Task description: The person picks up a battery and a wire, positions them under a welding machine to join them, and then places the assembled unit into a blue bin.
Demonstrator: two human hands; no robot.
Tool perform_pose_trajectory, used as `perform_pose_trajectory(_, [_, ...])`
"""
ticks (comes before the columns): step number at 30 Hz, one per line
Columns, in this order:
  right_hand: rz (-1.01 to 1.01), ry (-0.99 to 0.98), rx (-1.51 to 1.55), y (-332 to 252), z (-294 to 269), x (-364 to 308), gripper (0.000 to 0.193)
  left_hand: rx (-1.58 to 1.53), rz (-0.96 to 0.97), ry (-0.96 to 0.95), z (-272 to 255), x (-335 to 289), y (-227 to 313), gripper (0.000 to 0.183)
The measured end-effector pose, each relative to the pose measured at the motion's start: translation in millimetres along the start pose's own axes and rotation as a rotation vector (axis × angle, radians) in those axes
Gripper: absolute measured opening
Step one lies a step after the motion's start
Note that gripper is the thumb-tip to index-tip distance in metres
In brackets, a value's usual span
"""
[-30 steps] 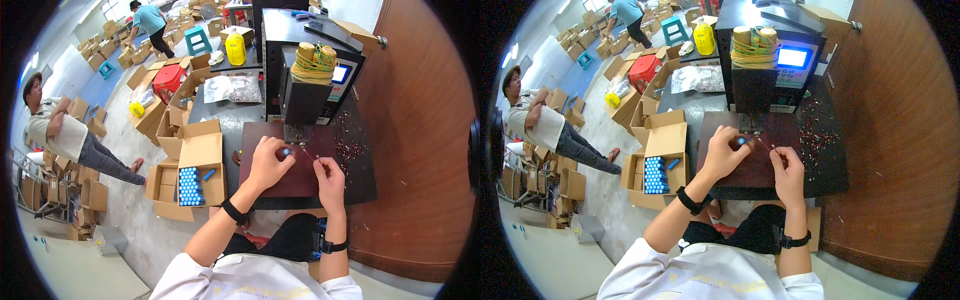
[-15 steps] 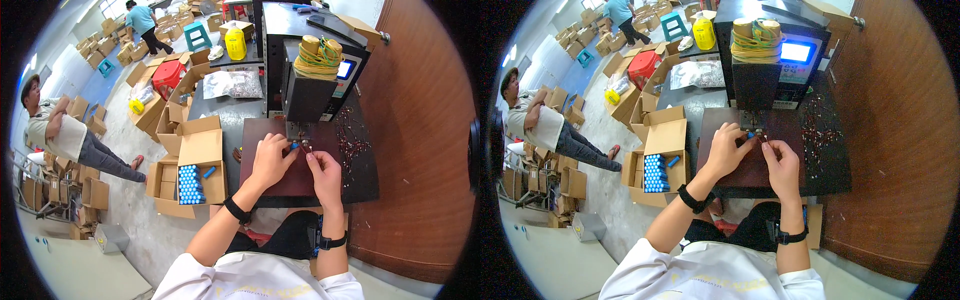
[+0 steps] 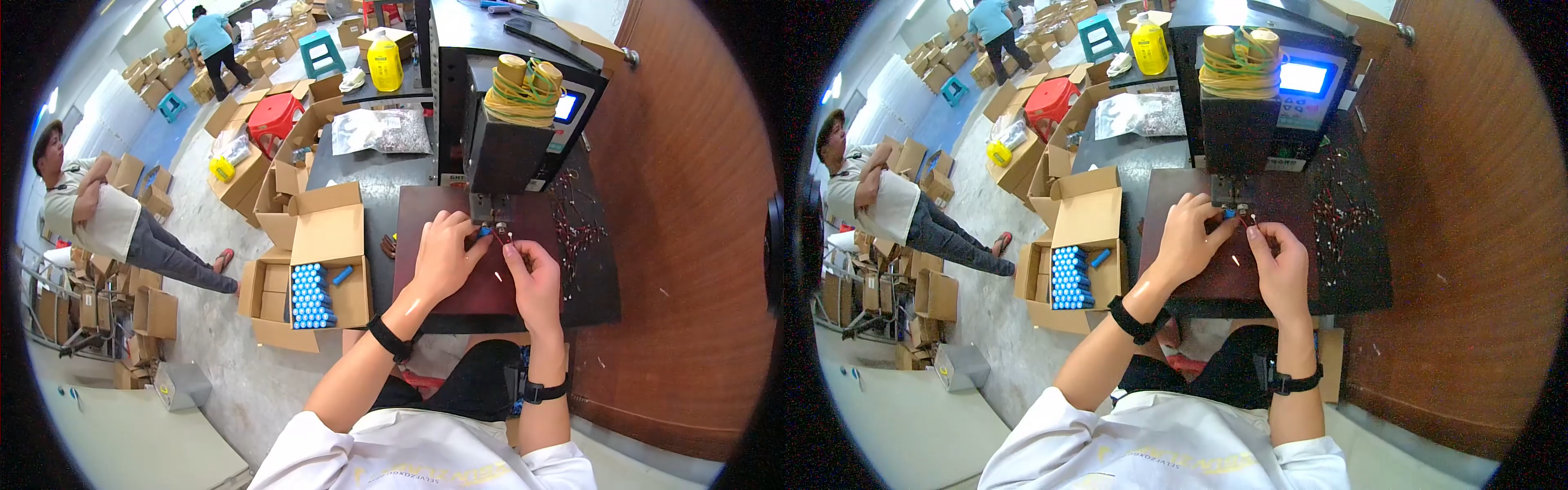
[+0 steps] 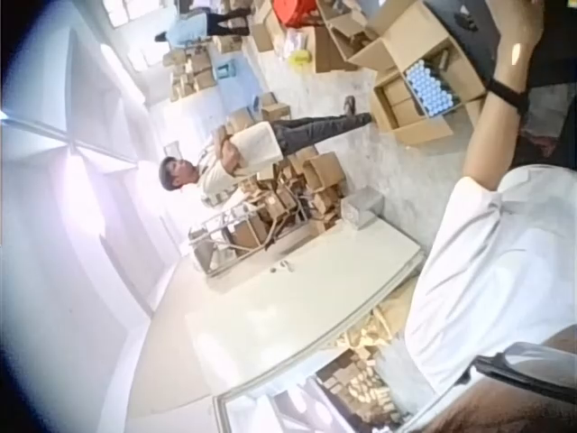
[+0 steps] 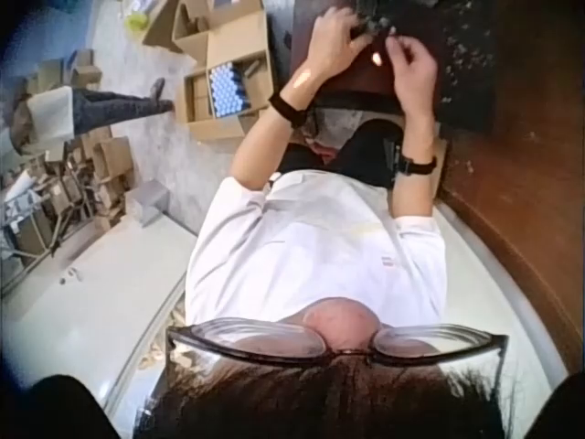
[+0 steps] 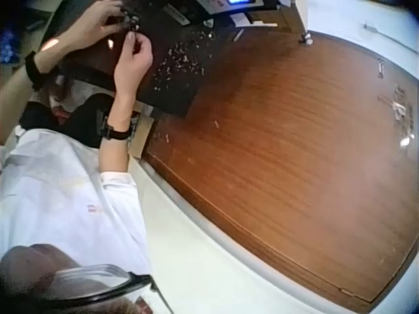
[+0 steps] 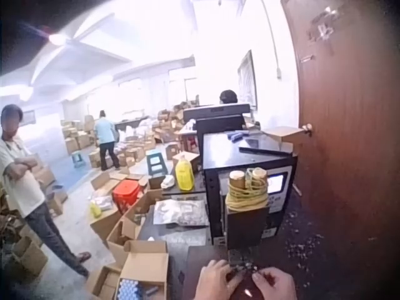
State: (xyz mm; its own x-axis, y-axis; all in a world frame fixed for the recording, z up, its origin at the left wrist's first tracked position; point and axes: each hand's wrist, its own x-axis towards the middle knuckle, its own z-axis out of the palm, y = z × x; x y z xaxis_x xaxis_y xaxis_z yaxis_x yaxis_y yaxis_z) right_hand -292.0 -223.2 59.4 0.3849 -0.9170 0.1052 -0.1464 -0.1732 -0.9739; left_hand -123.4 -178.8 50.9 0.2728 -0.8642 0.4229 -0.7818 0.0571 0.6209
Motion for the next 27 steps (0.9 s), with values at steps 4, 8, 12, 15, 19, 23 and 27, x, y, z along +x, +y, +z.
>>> perform_pose_trajectory(4, [-0.016,-0.001,0.048,0,2,-3,0.017,-0.001,-0.001,0.004,-1,-3,1,0.019])
perform_pose_trajectory(8, [0.002,0.034,0.054,-4,-6,-13,0.017,-0.050,0.004,-0.014,-1,-6,3,0.018])
perform_pose_trajectory(12, [0.023,0.223,0.023,-9,-55,-50,0.016,-0.209,0.098,0.003,-5,-8,2,0.016])
perform_pose_trajectory(15, [0.100,0.288,-0.055,-23,-106,-102,0.009,-0.257,0.057,0.036,-11,-7,-5,0.017])
perform_pose_trajectory(19, [0.095,0.251,-0.323,18,-170,-171,0.010,-0.227,0.020,0.000,-9,-5,0,0.018])
perform_pose_trajectory(23, [0.170,0.267,-0.409,57,-186,-197,0.011,-0.269,0.012,0.049,-7,-4,-2,0.015])
perform_pose_trajectory(27, [0.282,0.382,-0.253,61,-182,-190,0.018,-0.350,-0.025,0.250,-27,-20,4,0.017])
